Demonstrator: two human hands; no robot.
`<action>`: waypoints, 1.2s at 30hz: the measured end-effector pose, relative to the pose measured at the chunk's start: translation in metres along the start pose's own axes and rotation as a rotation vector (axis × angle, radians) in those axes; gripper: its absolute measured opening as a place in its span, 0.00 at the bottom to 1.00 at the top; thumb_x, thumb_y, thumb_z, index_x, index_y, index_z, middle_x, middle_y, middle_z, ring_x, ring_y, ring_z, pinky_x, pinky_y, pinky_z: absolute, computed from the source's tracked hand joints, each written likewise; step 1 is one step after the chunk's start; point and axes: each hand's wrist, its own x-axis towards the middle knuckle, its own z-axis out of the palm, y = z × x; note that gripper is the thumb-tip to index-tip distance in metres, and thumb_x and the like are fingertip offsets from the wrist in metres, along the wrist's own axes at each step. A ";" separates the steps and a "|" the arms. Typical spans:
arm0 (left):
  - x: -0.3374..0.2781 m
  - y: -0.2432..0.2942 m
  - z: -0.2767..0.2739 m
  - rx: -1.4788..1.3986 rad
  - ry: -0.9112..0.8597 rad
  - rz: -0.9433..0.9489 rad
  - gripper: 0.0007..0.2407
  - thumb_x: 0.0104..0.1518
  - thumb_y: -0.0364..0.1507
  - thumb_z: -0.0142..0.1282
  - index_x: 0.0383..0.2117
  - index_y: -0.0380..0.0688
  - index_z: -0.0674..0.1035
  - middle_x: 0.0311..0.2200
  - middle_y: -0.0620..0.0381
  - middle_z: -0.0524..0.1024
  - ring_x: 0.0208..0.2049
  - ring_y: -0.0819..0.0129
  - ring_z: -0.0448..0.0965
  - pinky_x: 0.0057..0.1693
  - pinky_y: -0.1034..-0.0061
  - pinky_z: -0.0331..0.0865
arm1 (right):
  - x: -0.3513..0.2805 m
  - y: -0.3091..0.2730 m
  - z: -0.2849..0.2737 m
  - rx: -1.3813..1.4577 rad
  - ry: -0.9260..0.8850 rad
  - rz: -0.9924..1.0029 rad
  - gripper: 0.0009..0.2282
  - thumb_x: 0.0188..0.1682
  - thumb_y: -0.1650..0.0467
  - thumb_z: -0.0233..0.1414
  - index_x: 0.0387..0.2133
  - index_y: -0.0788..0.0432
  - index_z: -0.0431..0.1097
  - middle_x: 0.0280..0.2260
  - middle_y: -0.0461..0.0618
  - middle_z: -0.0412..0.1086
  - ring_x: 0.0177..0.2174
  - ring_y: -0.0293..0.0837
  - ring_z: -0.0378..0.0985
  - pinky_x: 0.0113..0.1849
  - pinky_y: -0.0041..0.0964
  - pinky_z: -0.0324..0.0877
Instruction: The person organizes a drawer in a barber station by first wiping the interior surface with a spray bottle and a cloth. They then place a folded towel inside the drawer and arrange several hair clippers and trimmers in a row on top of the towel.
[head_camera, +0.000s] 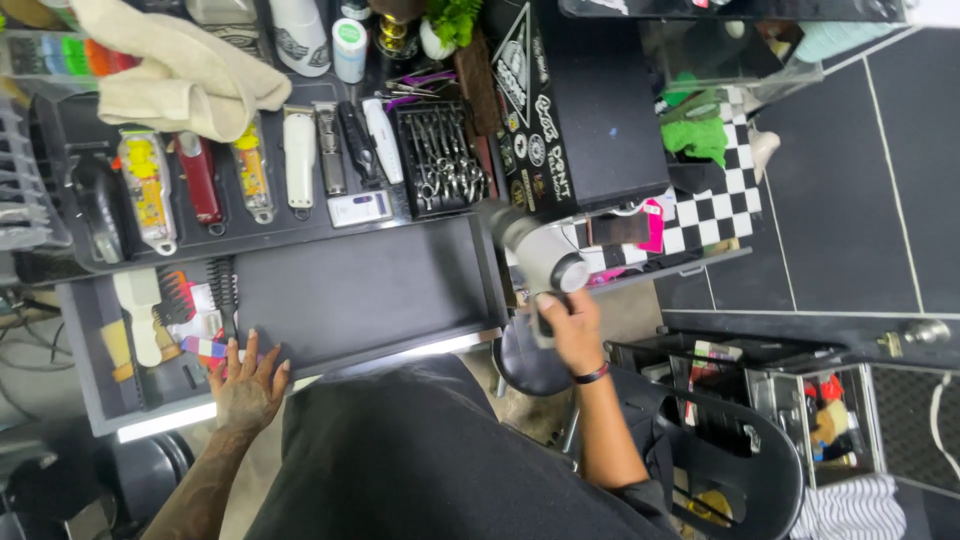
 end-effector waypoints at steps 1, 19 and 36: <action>0.007 0.007 -0.006 0.002 -0.004 -0.019 0.20 0.67 0.54 0.28 0.58 0.80 0.74 0.72 0.70 0.63 0.77 0.63 0.56 0.72 0.61 0.54 | 0.001 -0.031 -0.013 0.002 -0.019 -0.005 0.10 0.47 0.72 0.61 0.41 0.62 0.76 0.26 0.59 0.77 0.25 0.49 0.82 0.28 0.45 0.77; 0.006 -0.010 0.017 -0.802 0.212 -0.224 0.20 0.61 0.39 0.54 0.59 0.55 0.75 0.60 0.61 0.74 0.64 0.64 0.69 0.63 0.62 0.57 | 0.237 -0.051 -0.084 -1.005 0.024 -1.124 0.36 0.52 0.74 0.69 0.74 0.75 0.63 0.42 0.79 0.73 0.40 0.72 0.76 0.45 0.57 0.72; 0.085 -0.106 0.043 -0.527 0.025 -0.572 0.13 0.60 0.36 0.60 0.40 0.38 0.76 0.40 0.46 0.72 0.36 0.46 0.78 0.42 0.54 0.76 | 0.210 -0.053 -0.079 -1.010 0.056 -0.901 0.35 0.51 0.78 0.67 0.69 0.80 0.56 0.57 0.86 0.61 0.55 0.78 0.63 0.55 0.63 0.61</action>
